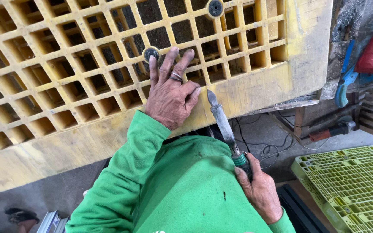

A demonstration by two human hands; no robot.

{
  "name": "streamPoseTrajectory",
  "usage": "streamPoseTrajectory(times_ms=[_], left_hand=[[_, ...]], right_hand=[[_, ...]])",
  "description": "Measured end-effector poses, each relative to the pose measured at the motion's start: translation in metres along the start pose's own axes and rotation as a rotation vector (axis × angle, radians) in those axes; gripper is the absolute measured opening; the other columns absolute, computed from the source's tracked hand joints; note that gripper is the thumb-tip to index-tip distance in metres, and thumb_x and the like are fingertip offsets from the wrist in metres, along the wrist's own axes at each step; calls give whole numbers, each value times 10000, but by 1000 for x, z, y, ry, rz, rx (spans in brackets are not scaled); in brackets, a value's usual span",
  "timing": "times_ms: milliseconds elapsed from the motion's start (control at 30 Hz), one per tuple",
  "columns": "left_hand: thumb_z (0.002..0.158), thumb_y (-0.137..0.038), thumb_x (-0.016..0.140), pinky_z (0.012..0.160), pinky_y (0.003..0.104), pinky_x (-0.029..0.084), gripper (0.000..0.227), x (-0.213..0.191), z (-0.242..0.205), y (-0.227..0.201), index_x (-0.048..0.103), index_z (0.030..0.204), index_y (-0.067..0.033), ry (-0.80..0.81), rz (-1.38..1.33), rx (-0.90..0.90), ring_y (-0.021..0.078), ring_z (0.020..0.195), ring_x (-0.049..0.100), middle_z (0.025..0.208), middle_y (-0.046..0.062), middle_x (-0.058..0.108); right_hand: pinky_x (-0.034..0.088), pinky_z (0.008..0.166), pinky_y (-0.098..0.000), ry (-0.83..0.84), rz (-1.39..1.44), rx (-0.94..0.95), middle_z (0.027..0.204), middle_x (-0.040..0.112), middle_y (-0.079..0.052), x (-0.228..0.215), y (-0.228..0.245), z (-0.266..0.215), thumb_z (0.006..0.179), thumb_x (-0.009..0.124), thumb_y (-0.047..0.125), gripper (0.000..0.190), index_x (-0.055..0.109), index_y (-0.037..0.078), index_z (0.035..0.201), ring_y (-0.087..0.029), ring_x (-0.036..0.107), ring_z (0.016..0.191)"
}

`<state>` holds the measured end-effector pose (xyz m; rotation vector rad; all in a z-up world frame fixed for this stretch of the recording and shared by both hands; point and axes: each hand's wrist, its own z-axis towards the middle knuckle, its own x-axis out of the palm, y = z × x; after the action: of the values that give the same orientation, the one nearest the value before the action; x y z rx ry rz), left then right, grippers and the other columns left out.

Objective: The person uses a soldering iron to melt and smooth the edges of a yellow plastic grid panel. The person holds the panel with one hand and moves the soldering iron along the grid's edge to fuse or clean the plastic surface.

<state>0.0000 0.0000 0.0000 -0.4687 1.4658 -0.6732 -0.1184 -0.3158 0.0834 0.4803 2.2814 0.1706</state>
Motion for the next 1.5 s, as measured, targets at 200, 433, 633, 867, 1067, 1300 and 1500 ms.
streamPoseTrajectory(times_ms=[200, 433, 633, 867, 1067, 1300, 1500], left_hand=[[1010, -317, 733, 1292, 627, -35, 184, -3, -1, 0, 764, 884, -186, -20, -32, 14, 331, 1603, 84, 1689, 43, 326], [994, -315, 739, 1290, 623, -24, 192, -4, 1, -1, 758, 865, -176, -15, -39, -5, 328, 1596, 108, 1671, 43, 351], [993, -309, 741, 1287, 623, -26, 187, -4, 1, -1, 760, 861, -178, -12, -35, -3, 335, 1593, 109, 1667, 33, 357], [999, -313, 737, 1275, 632, -33, 190, -2, 1, -2, 764, 872, -174, -10, -19, -4, 342, 1589, 107, 1671, 55, 344], [1015, -318, 734, 1288, 632, -32, 192, -1, -1, -2, 771, 894, -174, -23, 6, 12, 341, 1598, 105, 1689, 67, 321], [1020, -323, 728, 1288, 633, -37, 198, 0, 0, -1, 776, 886, -184, -17, -3, 8, 340, 1605, 98, 1692, 62, 327], [1013, -337, 721, 1275, 634, -50, 219, 1, 1, 0, 768, 860, -188, 15, 6, -7, 340, 1598, 77, 1691, 65, 322]], right_hand=[[561, 589, -471, -8, 9, -40, 782, 737, -222, 2, 8, -1, 917, 647, 372, 596, 450, 141, 1429, -410, 750, 728], [556, 608, -473, -6, -10, -64, 780, 729, -230, 2, 11, 2, 917, 654, 377, 587, 452, 154, 1421, -426, 739, 751], [564, 615, -462, 9, 26, -68, 794, 732, -231, 1, 11, 5, 920, 643, 376, 585, 445, 156, 1424, -417, 752, 762], [597, 632, -393, -42, 193, -69, 820, 766, -209, 1, 3, 6, 909, 689, 310, 552, 534, 86, 1389, -299, 785, 744], [604, 609, -337, -140, 252, -128, 836, 777, -167, 3, 1, -3, 883, 708, 256, 524, 589, 37, 1343, -189, 772, 678], [617, 609, -327, -131, 266, -119, 836, 781, -162, 0, 11, -2, 888, 704, 246, 491, 608, 40, 1324, -170, 782, 706], [596, 630, -391, -41, 150, -23, 795, 756, -202, 1, 9, -7, 913, 665, 347, 559, 543, 88, 1394, -285, 792, 704]])
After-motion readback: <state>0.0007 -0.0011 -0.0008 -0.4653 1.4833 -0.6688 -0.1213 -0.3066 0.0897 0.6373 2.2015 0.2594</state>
